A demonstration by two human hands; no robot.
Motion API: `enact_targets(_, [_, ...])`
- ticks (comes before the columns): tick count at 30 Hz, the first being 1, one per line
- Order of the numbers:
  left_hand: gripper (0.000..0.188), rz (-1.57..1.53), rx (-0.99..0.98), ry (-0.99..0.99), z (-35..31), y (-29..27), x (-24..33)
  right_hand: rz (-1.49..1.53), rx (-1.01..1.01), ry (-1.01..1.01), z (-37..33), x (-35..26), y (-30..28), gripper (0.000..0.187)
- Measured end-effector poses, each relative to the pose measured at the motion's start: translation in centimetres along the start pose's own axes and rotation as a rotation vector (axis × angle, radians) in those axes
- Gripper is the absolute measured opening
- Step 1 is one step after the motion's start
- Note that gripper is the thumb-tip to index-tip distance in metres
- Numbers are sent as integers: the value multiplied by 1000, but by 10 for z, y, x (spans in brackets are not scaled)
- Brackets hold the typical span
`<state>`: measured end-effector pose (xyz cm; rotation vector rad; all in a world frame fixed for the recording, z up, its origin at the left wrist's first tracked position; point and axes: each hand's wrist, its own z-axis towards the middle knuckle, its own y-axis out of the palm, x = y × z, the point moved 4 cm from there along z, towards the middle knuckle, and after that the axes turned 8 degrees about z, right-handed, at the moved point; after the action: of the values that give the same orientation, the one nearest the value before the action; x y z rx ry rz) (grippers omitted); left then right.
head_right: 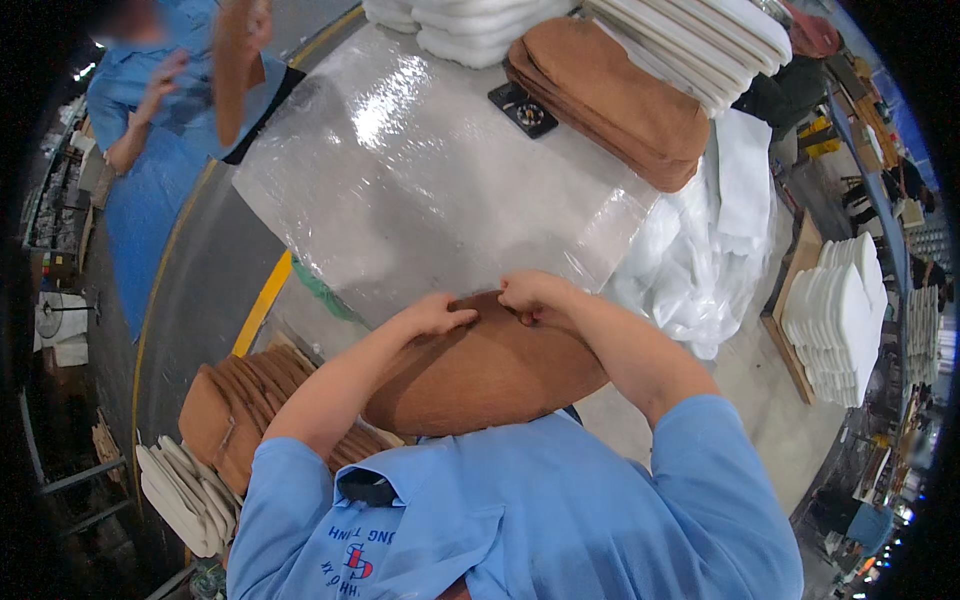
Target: The person inserts white pillow inserts into brown pillowcases, folds the edges, and stacks the finished pillows on a table. The person repeats this process for multiple units in a factory setting.
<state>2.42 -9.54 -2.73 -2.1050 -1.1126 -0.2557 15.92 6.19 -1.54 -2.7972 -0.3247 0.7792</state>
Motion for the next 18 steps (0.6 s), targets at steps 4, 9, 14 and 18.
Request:
enact_targets(4, [47,244,280,6,5,15,5,11,145,-92,9,7,10,28])
enact_targets(9, [48,219,405,-48,4,14,2,-73,427,-292,21,6,18,35])
enact_targets(14, [42,209,559,41,10,18,-5,32,508,-365,19,12,26,32])
enact_targets(18, [41,249,566,15,16,20,-8,51,483,-391,30,13,22,29])
